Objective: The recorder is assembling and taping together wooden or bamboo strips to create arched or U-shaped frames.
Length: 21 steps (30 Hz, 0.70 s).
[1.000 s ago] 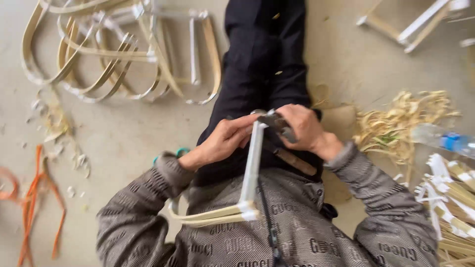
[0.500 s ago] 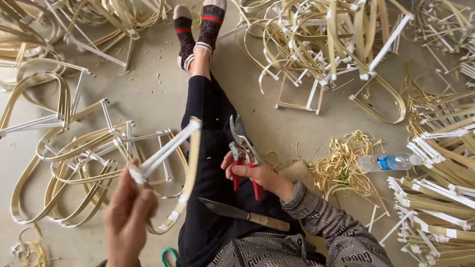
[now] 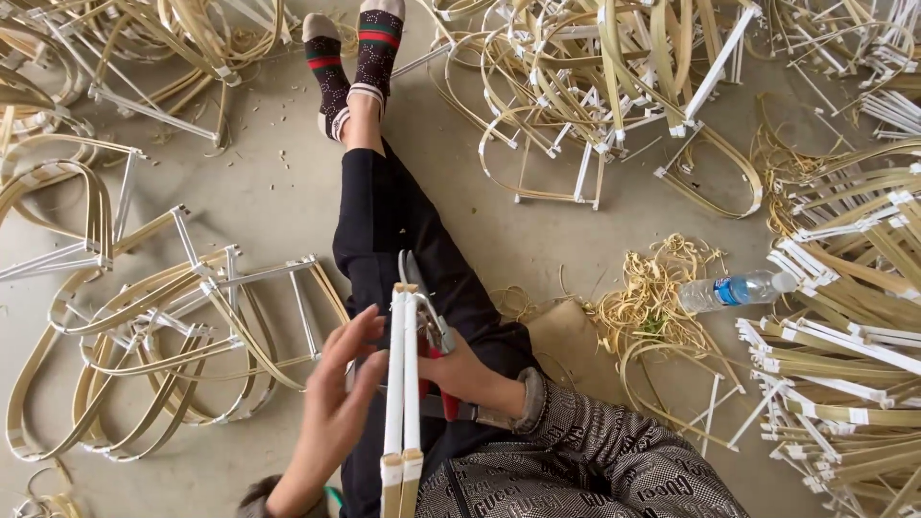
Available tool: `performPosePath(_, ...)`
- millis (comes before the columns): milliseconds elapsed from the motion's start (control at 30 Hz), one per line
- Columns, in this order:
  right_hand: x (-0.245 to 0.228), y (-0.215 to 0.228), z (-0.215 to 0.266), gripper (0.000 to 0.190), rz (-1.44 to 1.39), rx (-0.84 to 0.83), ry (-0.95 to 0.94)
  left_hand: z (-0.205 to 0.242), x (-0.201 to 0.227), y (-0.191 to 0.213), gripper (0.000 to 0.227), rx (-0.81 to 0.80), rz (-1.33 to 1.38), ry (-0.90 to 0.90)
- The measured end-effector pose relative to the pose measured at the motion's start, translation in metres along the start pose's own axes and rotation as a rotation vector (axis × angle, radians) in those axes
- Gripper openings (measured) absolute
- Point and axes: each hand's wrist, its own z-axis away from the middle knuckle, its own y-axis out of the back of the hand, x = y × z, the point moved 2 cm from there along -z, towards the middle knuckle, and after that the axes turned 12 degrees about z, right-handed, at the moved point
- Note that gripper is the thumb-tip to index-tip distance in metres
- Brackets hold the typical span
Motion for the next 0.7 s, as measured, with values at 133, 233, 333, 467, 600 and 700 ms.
performPosePath(133, -0.009, -0.013, 0.012, 0.021, 0.054, -0.017, -0.098, -0.004, -0.039, -0.014, 0.047, 0.083, 0.004, 0.055)
performPosePath(233, -0.031, -0.016, 0.017, 0.02, 0.077, -0.013, -0.151, -0.004, -0.063, -0.009, 0.046, 0.111, 0.228, 0.099)
performPosePath(333, -0.048, -0.008, 0.024, 0.025, 0.088, 0.002, -0.214, 0.002, -0.067, 0.002, 0.045, 0.063, 0.428, 0.07)
performPosePath(467, -0.063, 0.031, 0.019, 0.036, 0.702, -0.054, 0.055, 0.002, -0.064, 0.003, 0.033, 0.109, 0.511, 0.247)
performPosePath(600, -0.116, 0.046, 0.021, 0.041, 1.083, -0.041, 0.234, 0.022, -0.062, 0.005, 0.035, 0.05, 0.46, 0.239)
performPosePath(700, -0.135, 0.062, 0.032, 0.038, 1.153, 0.148, 0.497, 0.025, -0.05, 0.003, 0.034, -0.013, 0.392, 0.234)
